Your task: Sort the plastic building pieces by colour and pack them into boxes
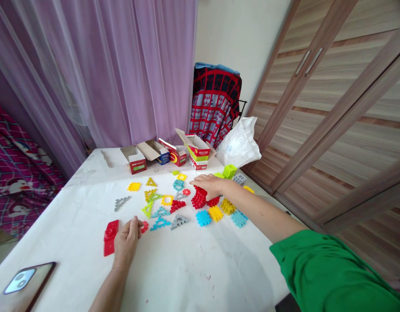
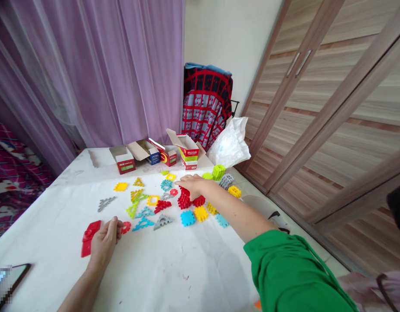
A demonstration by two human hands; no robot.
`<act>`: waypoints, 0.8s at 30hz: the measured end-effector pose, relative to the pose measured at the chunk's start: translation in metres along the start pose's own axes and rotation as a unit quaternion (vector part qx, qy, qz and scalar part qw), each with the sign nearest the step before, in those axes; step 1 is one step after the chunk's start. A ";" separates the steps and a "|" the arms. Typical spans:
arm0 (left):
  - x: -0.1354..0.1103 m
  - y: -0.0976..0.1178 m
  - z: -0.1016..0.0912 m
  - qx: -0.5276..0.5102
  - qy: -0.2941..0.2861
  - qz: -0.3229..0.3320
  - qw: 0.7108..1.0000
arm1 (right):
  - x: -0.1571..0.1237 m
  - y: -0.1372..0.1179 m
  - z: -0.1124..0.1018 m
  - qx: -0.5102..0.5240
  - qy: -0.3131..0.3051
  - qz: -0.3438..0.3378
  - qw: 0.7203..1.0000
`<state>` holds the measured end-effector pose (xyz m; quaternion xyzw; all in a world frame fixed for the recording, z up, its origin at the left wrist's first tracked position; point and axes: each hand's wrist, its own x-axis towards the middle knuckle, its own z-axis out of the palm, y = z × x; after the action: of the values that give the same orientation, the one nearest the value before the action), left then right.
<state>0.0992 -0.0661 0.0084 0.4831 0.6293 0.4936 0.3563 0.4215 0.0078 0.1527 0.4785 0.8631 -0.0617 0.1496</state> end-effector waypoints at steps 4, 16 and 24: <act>0.000 0.000 0.000 0.002 0.001 -0.004 1.000 | 0.000 -0.002 0.004 -0.031 -0.007 0.006 0.999; -0.001 -0.002 0.001 -0.020 0.000 0.009 1.000 | -0.008 -0.006 0.010 0.007 0.058 -0.006 0.998; -0.004 0.003 0.001 -0.038 0.000 0.006 0.999 | 0.011 -0.068 0.012 0.045 0.122 -0.052 0.990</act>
<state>0.1025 -0.0694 0.0110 0.4725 0.6071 0.5197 0.3715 0.3610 -0.0225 0.1351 0.4429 0.8950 -0.0493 0.0178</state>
